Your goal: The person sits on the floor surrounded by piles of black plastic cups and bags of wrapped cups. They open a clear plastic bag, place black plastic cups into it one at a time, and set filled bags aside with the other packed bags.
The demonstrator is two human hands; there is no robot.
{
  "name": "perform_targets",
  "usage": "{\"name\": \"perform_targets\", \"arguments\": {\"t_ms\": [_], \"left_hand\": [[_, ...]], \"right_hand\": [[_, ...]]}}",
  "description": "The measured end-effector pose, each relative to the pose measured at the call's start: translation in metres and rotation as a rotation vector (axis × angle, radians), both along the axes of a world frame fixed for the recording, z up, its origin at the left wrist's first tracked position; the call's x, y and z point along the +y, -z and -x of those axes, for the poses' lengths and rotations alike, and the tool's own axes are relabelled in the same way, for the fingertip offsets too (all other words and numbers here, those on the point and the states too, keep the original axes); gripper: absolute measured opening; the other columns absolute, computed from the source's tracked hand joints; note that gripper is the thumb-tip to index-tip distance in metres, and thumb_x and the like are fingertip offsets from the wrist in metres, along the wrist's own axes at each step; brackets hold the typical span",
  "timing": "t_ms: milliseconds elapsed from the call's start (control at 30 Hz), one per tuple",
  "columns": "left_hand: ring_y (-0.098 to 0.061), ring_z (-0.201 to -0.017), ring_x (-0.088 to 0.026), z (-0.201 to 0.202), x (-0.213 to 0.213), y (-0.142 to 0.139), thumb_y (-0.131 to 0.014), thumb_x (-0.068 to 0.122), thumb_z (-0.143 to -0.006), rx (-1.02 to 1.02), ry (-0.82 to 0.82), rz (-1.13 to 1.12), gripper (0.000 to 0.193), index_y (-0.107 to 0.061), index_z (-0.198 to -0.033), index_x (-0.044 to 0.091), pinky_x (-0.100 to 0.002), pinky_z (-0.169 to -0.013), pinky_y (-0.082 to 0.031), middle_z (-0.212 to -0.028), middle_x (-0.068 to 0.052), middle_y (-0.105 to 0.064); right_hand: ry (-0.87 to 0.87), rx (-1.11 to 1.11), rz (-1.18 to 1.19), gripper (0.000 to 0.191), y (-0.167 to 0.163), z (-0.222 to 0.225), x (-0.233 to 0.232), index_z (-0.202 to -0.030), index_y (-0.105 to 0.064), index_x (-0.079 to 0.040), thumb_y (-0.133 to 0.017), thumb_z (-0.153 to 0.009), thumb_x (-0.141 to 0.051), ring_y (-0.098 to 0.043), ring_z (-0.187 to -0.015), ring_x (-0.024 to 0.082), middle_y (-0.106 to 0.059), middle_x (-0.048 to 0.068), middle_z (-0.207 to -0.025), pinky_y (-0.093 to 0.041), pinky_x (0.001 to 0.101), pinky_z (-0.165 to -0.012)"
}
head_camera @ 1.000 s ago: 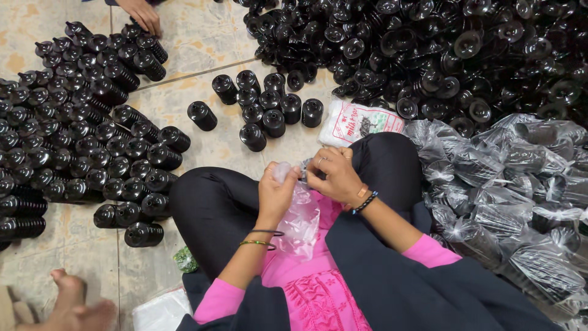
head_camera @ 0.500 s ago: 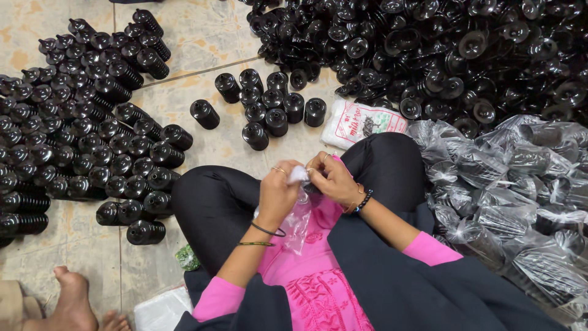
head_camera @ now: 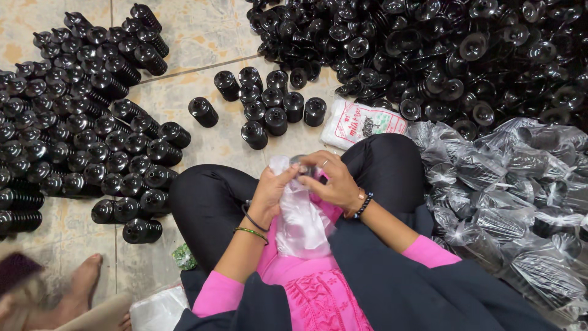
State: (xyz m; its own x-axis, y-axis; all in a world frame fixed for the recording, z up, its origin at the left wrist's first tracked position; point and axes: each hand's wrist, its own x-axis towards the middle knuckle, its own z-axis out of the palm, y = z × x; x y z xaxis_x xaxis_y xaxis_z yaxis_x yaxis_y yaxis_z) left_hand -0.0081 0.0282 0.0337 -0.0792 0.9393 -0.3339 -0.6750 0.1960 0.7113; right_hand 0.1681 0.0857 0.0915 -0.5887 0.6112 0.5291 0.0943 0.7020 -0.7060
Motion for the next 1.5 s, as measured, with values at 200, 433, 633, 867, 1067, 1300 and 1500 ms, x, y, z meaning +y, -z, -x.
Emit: {"name": "perform_targets", "arguments": {"t_ms": [200, 433, 633, 867, 1067, 1300, 1500], "left_hand": [[-0.063, -0.074, -0.009, 0.011, -0.008, -0.005, -0.08, 0.02, -0.091, 0.819, -0.214, -0.102, 0.025, -0.068, -0.102, 0.001, -0.026, -0.065, -0.052, -0.089, -0.005, -0.073], [-0.069, -0.07, -0.015, 0.043, 0.008, -0.012, -0.074, 0.018, -0.089, 0.303, 0.034, 0.102, 0.019, -0.072, -0.09, -0.001, -0.031, -0.063, -0.056, -0.082, -0.007, -0.076], [-0.07, -0.081, -0.012, 0.025, 0.012, -0.017, -0.071, 0.013, -0.092, 0.394, 0.349, -0.151, 0.011, -0.07, -0.1, 0.005, -0.027, -0.073, -0.056, -0.09, -0.005, -0.075], [-0.071, -0.075, -0.02, 0.003, -0.011, -0.029, -0.066, 0.005, -0.089, 1.004, -0.001, -0.414, 0.011, -0.057, -0.095, 0.002, -0.031, -0.07, -0.054, -0.084, -0.012, -0.07], [-0.069, -0.079, -0.026, 0.012, -0.014, -0.039, -0.063, -0.003, -0.089, 1.072, 0.012, -0.59, 0.007, -0.064, -0.094, 0.003, -0.034, -0.071, -0.054, -0.092, -0.013, -0.069], [-0.066, -0.076, -0.014, -0.006, -0.017, -0.012, -0.072, 0.002, -0.091, 0.932, -0.124, -0.354, 0.009, -0.066, -0.098, 0.004, -0.028, -0.068, -0.052, -0.089, -0.005, -0.07], [-0.061, -0.078, -0.007, 0.017, 0.009, -0.003, -0.077, 0.01, -0.09, 0.416, 0.221, -0.194, 0.018, -0.065, -0.102, 0.004, -0.026, -0.068, -0.05, -0.089, 0.002, -0.069]], "right_hand": [[0.274, -0.037, -0.031, 0.002, 0.015, -0.009, 0.019, -0.096, -0.07, -0.004, -0.07, -0.094, -0.006, -0.068, -0.091, 0.028, -0.071, 0.01, -0.092, -0.052, 0.0357, -0.084], [0.193, -0.3, -0.304, 0.011, 0.017, -0.011, 0.007, -0.087, -0.066, -0.008, -0.074, -0.089, -0.015, -0.065, -0.087, 0.026, -0.068, 0.006, -0.086, -0.04, 0.0425, -0.083], [0.072, -0.181, -0.096, 0.011, 0.012, -0.005, 0.006, -0.096, -0.065, -0.006, -0.069, -0.097, -0.016, -0.066, -0.093, 0.027, -0.069, 0.008, -0.096, -0.045, 0.0388, -0.086], [-0.041, -0.092, 0.505, 0.02, 0.011, -0.005, 0.014, -0.112, -0.062, -0.001, -0.067, -0.097, -0.013, -0.067, -0.091, 0.011, -0.071, 0.006, -0.098, -0.053, 0.0283, -0.082], [-0.163, -0.12, 0.253, 0.02, 0.009, -0.003, 0.017, -0.106, -0.071, 0.001, -0.073, -0.087, -0.007, -0.067, -0.077, 0.017, -0.068, 0.01, -0.088, -0.053, 0.0303, -0.07], [0.06, -0.09, 0.279, 0.01, 0.003, 0.002, 0.01, -0.086, -0.069, -0.001, -0.073, -0.082, -0.009, -0.068, -0.073, 0.021, -0.068, 0.01, -0.082, -0.052, 0.0317, -0.069], [0.03, -0.008, -0.338, 0.011, 0.006, -0.002, 0.007, -0.083, -0.061, -0.009, -0.067, -0.075, -0.008, -0.066, -0.095, 0.031, -0.073, 0.013, -0.105, -0.043, 0.0394, -0.091]]}}
